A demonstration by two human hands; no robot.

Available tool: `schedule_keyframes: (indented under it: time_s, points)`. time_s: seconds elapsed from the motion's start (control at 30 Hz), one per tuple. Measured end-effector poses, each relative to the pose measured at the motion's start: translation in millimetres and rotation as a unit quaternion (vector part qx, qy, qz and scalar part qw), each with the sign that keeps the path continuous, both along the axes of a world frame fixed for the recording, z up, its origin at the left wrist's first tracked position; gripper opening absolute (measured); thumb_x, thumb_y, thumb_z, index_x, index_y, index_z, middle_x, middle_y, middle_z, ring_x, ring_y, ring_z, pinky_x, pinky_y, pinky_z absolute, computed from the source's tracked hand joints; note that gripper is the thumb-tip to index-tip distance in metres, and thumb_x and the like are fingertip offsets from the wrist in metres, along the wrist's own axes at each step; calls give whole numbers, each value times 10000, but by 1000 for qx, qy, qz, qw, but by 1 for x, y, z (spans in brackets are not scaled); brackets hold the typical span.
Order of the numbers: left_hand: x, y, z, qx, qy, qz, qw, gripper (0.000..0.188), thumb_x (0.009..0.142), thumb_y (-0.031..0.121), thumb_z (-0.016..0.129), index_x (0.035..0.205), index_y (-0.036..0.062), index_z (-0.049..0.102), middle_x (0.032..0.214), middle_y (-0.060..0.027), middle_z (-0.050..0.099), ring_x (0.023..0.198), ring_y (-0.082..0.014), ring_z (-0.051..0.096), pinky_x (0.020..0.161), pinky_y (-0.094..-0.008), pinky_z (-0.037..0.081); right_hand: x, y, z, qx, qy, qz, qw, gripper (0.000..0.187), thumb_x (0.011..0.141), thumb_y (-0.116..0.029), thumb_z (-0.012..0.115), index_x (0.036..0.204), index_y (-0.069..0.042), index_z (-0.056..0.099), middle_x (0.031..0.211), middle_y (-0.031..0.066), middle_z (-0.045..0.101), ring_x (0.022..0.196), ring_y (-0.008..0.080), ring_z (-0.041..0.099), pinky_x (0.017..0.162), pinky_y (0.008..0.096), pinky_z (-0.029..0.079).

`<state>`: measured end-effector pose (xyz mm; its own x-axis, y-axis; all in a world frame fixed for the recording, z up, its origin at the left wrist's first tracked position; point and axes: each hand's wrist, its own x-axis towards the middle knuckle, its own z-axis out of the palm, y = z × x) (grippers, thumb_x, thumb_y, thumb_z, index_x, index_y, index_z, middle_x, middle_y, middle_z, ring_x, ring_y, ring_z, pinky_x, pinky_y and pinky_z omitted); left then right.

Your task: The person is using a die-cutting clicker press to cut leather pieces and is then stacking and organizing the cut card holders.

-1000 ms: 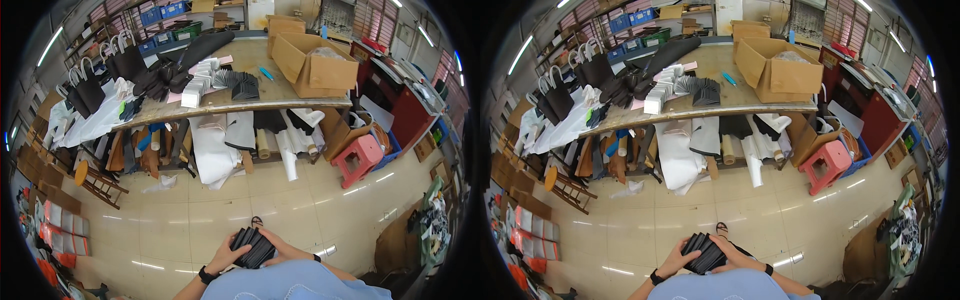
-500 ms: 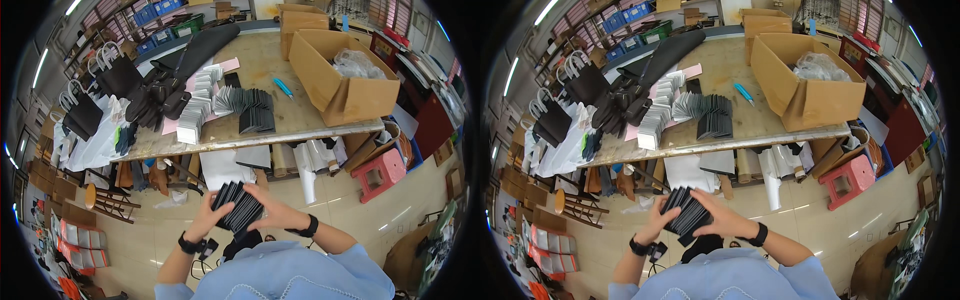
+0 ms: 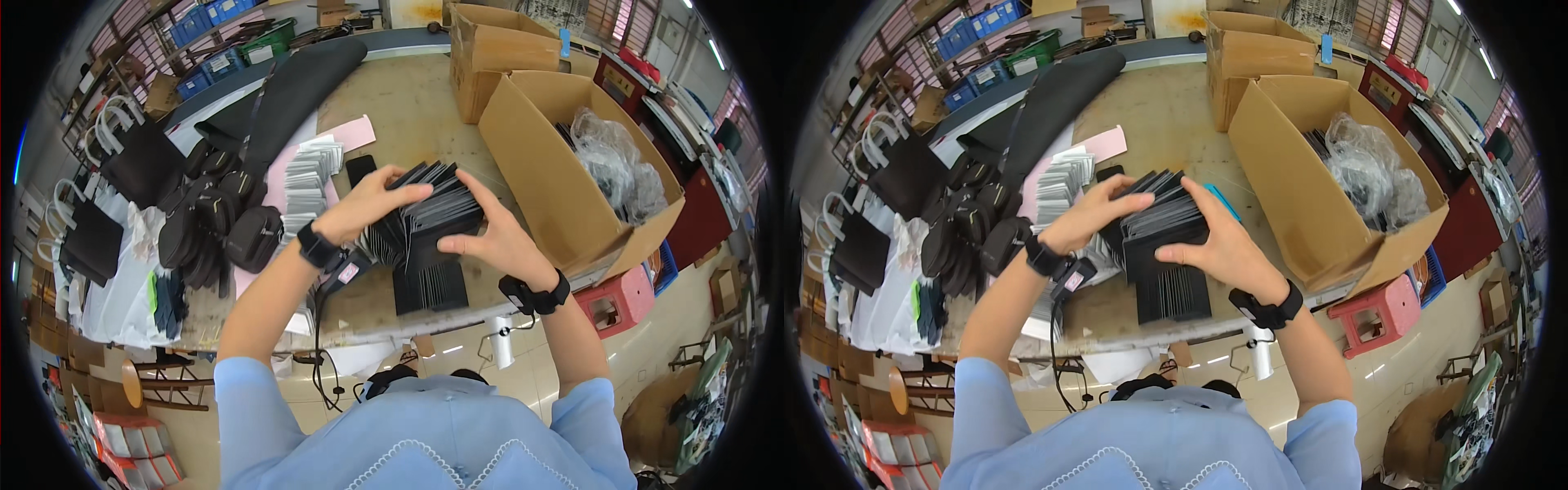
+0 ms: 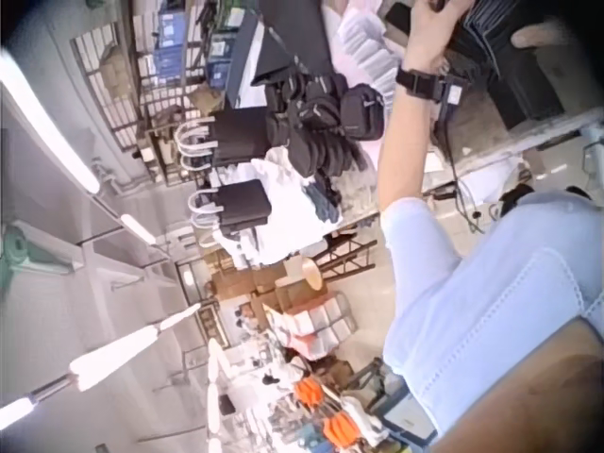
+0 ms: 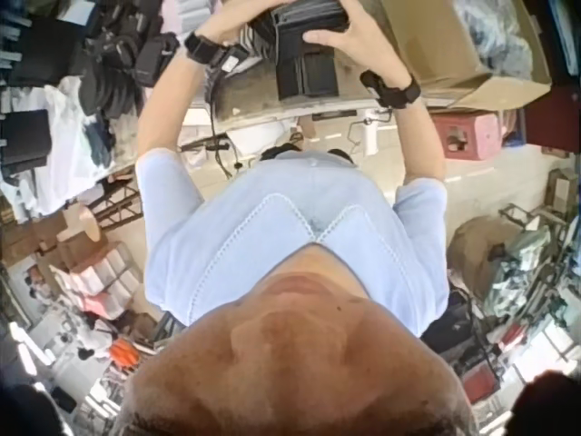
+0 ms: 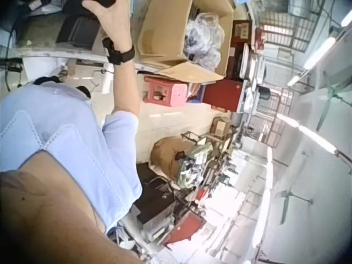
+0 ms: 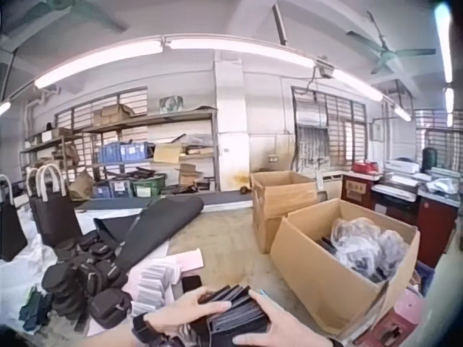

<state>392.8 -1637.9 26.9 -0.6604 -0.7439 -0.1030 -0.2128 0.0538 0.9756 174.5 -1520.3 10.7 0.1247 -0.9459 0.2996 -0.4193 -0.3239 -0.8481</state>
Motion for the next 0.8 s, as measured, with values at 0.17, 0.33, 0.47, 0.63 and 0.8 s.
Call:
schedule_keyframes:
  time_s: [0.17,0.33,0.47,0.63,0.8]
  points:
    - [-37,-125,-38,-25,-21,-8,999,791,808,383,829,1343,-76,470,1201,-207,611,1064,-208,623,889,-287,511,-17,-97,-44,3,8,-79,997,1028,745,-359,864,1484,85,304,1483,284,398,1386,362,413,1139,405,349]
    - [-62,-206,-94,14,-45,-10,999,765,782,368,847,1315,-49,488,1175,-222,624,1059,-224,632,877,-304,516,-31,-174,-97,41,7,-99,994,1039,743,-349,870,1502,62,290,1483,270,410,1384,342,422,1132,405,363]
    - [-72,-258,-112,5,-74,-15,997,789,773,411,843,1331,-23,493,1179,-240,629,1092,-260,622,932,-340,493,-42,-230,-118,71,13,-102,992,1042,747,-348,861,1504,64,276,1513,276,366,1414,371,373,1155,420,332]
    - [-87,-322,-157,-19,-106,-23,994,799,813,501,782,1363,3,486,1279,-252,598,1194,-318,578,1010,-386,455,-53,-283,-159,65,19,-116,991,1056,751,-358,854,1508,68,252,1539,297,304,1444,400,311,1171,443,305]
    - [-95,-358,-205,-150,-195,-10,969,629,933,491,639,1342,20,564,1311,-223,602,1222,-305,576,1028,-392,445,-41,-290,-184,53,81,-156,983,1016,763,-351,844,1535,-33,266,1551,305,241,1418,486,290,1156,495,308]
